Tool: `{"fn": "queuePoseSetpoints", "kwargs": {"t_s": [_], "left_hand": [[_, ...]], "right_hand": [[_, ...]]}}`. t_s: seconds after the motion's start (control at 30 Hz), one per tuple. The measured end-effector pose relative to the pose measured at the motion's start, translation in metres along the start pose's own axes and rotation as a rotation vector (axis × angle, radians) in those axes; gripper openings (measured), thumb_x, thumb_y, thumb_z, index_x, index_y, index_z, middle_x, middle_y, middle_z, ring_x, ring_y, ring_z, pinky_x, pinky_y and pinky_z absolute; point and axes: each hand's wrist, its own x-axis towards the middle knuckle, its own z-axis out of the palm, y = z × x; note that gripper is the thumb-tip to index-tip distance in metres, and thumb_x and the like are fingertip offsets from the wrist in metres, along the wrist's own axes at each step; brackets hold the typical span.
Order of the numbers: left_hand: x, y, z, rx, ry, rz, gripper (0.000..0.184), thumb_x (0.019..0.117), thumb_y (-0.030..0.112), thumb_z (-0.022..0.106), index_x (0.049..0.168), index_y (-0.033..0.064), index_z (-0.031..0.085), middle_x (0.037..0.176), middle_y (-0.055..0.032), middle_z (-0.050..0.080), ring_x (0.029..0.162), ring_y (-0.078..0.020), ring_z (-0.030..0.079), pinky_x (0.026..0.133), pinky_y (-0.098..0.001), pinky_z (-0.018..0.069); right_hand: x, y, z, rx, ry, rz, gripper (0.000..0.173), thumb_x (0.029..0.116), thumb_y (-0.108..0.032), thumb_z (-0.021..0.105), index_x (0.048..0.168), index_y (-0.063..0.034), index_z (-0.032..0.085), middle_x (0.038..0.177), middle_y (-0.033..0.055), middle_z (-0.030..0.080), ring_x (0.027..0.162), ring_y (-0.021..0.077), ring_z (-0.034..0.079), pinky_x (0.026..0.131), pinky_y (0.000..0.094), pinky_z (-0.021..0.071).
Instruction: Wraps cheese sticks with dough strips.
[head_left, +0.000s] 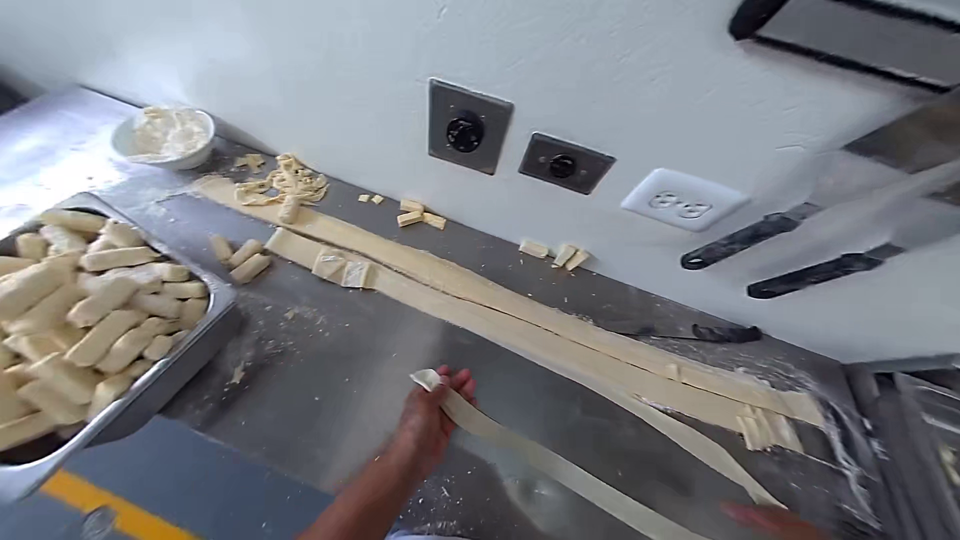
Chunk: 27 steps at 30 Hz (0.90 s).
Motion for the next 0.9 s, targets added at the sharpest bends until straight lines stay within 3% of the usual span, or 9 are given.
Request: {"fn": "queuePoseSetpoints", "kwargs": {"t_s": [0.07, 0.13, 0.23, 0.33, 0.5, 0.6, 0.73, 0.8, 0.9], "left_hand": [[-0.01, -0.002, 0.005, 0.065, -0.039, -0.057, 0.036, 0.1089, 0.002, 0.036, 0.144, -0.0035, 0.033, 0.119, -0.0157, 0.07, 0.101, -0.0206, 0.073, 0.089, -0.0344, 0.0597], [-0.022, 0.001, 0.009, 0.098, -0.087, -0.084, 0.041, 0.1063, -0.004, 0.036, 0.147, -0.0035, 0.031, 0.122, -0.0165, 0.069, 0.104, -0.0211, 0.073, 0.092, -0.0345, 0.0591], [-0.037, 0.007, 0.013, 0.193, -0.178, -0.007, 0.043, 0.106, -0.005, 0.031, 0.149, -0.0046, 0.03, 0.128, -0.0155, 0.067, 0.11, -0.0195, 0.071, 0.096, -0.0349, 0.0569], [-0.042, 0.012, 0.007, 0.359, -0.218, 0.126, 0.033, 0.1084, 0.003, 0.032, 0.139, -0.0054, 0.043, 0.118, -0.012, 0.068, 0.102, -0.016, 0.07, 0.089, -0.0328, 0.0589], [-0.038, 0.004, -0.008, 0.477, -0.137, 0.231, 0.024, 0.1073, 0.006, 0.042, 0.118, -0.005, 0.061, 0.1, -0.0089, 0.071, 0.089, -0.0136, 0.072, 0.08, -0.0309, 0.0618], [-0.029, -0.001, -0.015, 0.47, -0.056, 0.315, 0.024, 0.1048, 0.004, 0.048, 0.118, -0.0056, 0.065, 0.102, -0.0097, 0.071, 0.087, -0.0125, 0.071, 0.078, -0.029, 0.0611], [-0.019, -0.007, -0.016, 0.481, 0.003, 0.418, 0.021, 0.1012, 0.003, 0.056, 0.115, -0.0065, 0.069, 0.101, -0.0077, 0.074, 0.089, -0.0071, 0.07, 0.082, -0.0238, 0.0579], [-0.017, -0.008, -0.014, 0.437, 0.022, 0.483, 0.019, 0.0988, 0.002, 0.059, 0.111, -0.0074, 0.07, 0.096, -0.006, 0.075, 0.084, -0.0047, 0.069, 0.077, -0.0207, 0.0559], [-0.016, -0.01, -0.015, 0.364, -0.001, 0.556, 0.018, 0.0966, -0.002, 0.06, 0.11, -0.0083, 0.071, 0.099, -0.0056, 0.076, 0.091, -0.0043, 0.07, 0.086, -0.021, 0.0566]], "right_hand": [[0.045, -0.06, 0.03, 0.207, 0.136, -0.372, 0.043, 0.0993, -0.023, 0.066, 0.132, 0.0056, 0.064, 0.128, 0.0257, 0.067, 0.123, 0.0404, 0.063, 0.109, 0.0566, 0.0465], [0.085, -0.128, 0.054, 0.376, 0.18, -0.575, 0.043, 0.0991, -0.027, 0.063, 0.131, 0.0017, 0.066, 0.128, 0.0172, 0.069, 0.121, 0.0275, 0.066, 0.108, 0.045, 0.0508], [0.125, -0.205, 0.063, 0.777, -0.06, -0.608, 0.039, 0.1015, -0.021, 0.06, 0.132, 0.0033, 0.062, 0.122, 0.0099, 0.069, 0.111, 0.0135, 0.068, 0.1, 0.0308, 0.0548], [0.14, -0.249, 0.058, 1.053, -0.201, -0.534, 0.036, 0.1079, -0.022, 0.048, 0.13, 0.0042, 0.06, 0.115, 0.0081, 0.072, 0.103, 0.012, 0.07, 0.094, 0.0303, 0.0573], [0.145, -0.271, 0.041, 0.842, -0.25, -0.485, 0.02, 0.0983, -0.016, 0.068, 0.11, -0.0008, 0.068, 0.092, 0.0003, 0.069, 0.079, 0.0058, 0.067, 0.074, 0.0239, 0.0578], [0.147, -0.266, 0.035, 0.777, -0.364, -0.488, 0.042, 0.0928, -0.007, 0.071, 0.131, 0.0039, 0.058, 0.106, 0.0048, 0.069, 0.09, 0.0084, 0.068, 0.081, 0.0255, 0.0578], [0.151, -0.269, 0.047, 0.695, -0.287, -0.515, 0.037, 0.087, -0.009, 0.077, 0.12, 0.0024, 0.066, 0.098, 0.0026, 0.071, 0.085, 0.0054, 0.067, 0.079, 0.0227, 0.0569], [0.148, -0.276, 0.047, 0.642, -0.211, -0.532, 0.025, 0.0877, -0.01, 0.078, 0.109, 0.0006, 0.07, 0.092, 0.0016, 0.071, 0.082, 0.0035, 0.066, 0.079, 0.0217, 0.0559], [0.148, -0.279, 0.04, 0.591, -0.167, -0.576, 0.021, 0.0931, -0.014, 0.073, 0.108, 0.0004, 0.072, 0.093, 0.0017, 0.07, 0.082, 0.0018, 0.064, 0.079, 0.0202, 0.0532]]}}
